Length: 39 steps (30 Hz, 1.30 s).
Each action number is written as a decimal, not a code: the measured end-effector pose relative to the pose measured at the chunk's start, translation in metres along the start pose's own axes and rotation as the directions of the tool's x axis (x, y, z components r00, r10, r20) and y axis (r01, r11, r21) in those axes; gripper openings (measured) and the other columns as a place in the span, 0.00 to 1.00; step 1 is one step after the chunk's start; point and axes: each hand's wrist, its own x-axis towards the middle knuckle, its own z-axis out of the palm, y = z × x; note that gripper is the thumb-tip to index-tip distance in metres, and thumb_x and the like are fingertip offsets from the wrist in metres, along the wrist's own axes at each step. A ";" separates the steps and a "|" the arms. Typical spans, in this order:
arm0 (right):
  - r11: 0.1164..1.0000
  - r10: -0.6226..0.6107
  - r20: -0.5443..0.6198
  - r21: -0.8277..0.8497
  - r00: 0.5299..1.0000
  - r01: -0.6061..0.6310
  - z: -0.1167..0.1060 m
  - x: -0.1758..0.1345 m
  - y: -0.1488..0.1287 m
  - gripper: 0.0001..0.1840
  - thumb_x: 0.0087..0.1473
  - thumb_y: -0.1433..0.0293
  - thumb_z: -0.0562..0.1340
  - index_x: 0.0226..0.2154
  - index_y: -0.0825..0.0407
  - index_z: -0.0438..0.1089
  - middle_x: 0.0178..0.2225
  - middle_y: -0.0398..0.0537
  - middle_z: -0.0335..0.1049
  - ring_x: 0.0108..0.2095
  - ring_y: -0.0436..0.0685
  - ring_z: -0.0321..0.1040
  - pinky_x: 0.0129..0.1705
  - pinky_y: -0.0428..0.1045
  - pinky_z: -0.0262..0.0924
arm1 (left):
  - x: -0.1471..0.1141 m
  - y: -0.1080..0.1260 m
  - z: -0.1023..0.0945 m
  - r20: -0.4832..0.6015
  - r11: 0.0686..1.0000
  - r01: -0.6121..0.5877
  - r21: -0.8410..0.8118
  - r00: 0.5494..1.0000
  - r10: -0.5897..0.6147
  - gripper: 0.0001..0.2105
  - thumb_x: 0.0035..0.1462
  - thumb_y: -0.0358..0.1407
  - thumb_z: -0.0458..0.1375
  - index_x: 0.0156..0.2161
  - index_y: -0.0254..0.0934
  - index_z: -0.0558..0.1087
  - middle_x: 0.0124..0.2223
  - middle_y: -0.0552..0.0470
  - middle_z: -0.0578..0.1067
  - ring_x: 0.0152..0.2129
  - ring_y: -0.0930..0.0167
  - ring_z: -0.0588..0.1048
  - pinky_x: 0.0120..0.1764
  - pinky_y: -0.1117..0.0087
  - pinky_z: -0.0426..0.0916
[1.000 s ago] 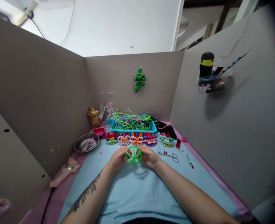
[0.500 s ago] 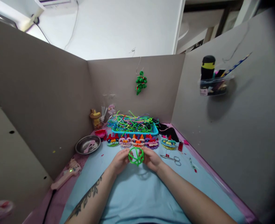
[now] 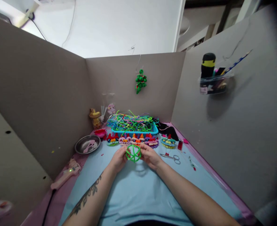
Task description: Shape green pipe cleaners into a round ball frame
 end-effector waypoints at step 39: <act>0.059 -0.525 0.424 -0.847 0.738 0.529 0.016 -0.008 -0.005 0.06 0.53 0.75 0.53 0.28 0.51 0.62 0.29 0.47 0.62 0.35 0.55 0.58 0.39 0.51 0.53 | -0.010 0.010 0.018 0.356 0.186 -0.469 0.863 0.827 0.434 0.09 0.56 0.35 0.50 0.27 0.37 0.66 0.26 0.51 0.68 0.30 0.69 0.66 0.36 0.67 0.60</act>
